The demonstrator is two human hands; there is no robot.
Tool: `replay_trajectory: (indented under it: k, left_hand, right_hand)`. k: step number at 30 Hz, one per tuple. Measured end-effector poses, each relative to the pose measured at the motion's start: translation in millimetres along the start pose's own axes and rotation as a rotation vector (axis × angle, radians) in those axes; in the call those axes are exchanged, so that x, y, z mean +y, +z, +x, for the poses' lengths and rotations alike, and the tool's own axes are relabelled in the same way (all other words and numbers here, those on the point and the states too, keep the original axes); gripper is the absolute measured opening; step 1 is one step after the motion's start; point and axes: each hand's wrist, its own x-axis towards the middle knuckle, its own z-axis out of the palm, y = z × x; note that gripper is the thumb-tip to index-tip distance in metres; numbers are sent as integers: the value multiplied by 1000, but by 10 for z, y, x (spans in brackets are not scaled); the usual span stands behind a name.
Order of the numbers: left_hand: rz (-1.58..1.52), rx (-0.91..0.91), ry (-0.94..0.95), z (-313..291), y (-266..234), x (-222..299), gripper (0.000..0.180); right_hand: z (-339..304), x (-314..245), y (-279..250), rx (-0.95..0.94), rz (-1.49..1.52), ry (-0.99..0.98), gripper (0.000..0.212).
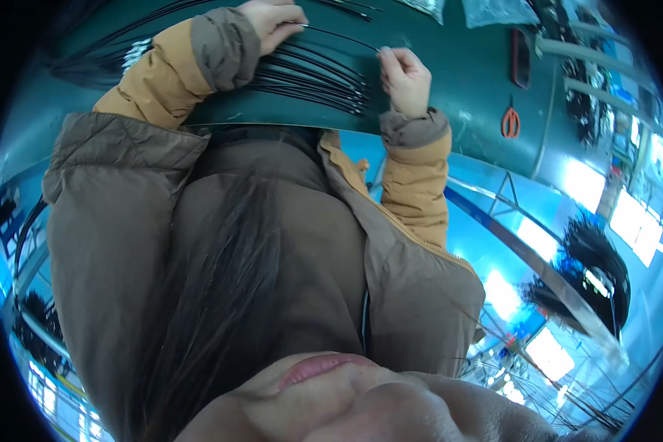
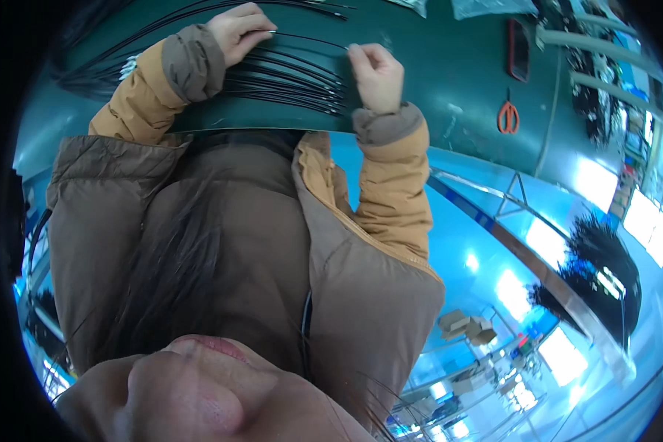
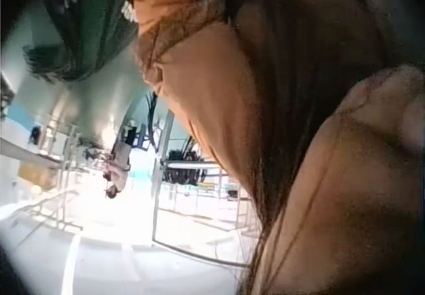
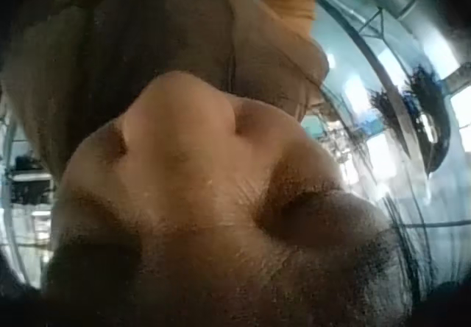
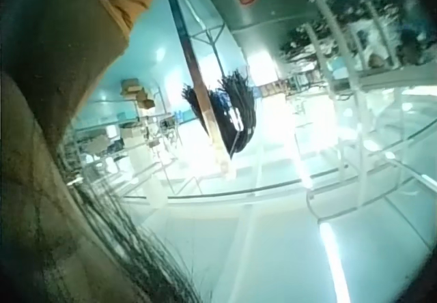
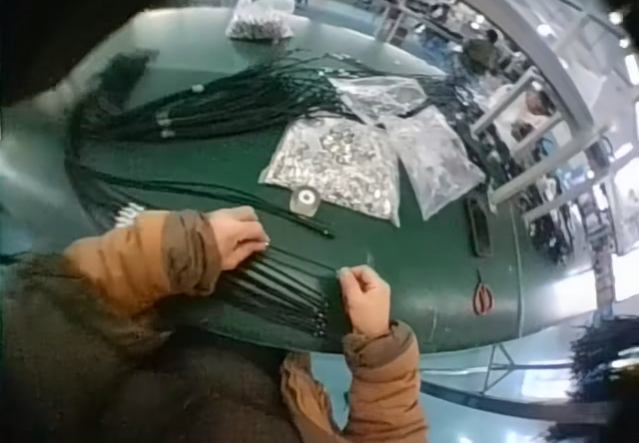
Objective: Assembling industrial cables by attaching connectors to the ends of black wires at a production workbench.
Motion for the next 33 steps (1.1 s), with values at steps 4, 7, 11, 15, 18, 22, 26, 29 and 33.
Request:
replay_trajectory:
  k: [4,7,11,15,18,22,26,29,33]
  left_hand:
    - [156,0,-50,-561,-610,-512,11]
    - [265,21,-106,-808,-929,-688,10]
    - [351,-10,-148,-1181,-1184,-1031,10]
    - [310,-68,-218,-1331,-1191,-1356,15]
    - [379,-76,-160,-1483,-1249,-1531,16]
    - [364,-80,-221,-1600,-1335,-1634,14]
    - [326,-172,-233,-2050,-1462,-2099,15]
    - [413,-241,-79,-1819,-1408,-1968,16]
    - [516,-286,-213,-1596,-1397,-1330,23]
  right_hand:
    - [-45,14,74,-48,-45,12,19]
    - [-37,50,123,-61,-152,-40,19]
    - [0,34,169,-90,-156,-25,20]
    - [-8,33,119,-56,-179,-3,21]
    - [-14,34,106,-46,-176,8,22]
    - [-26,38,25,-8,-202,15,23]
    - [-42,23,13,-30,-349,35,26]
    - [-133,-2,-115,-61,-553,42,30]
    - [-170,-61,-198,-17,-577,88,28]
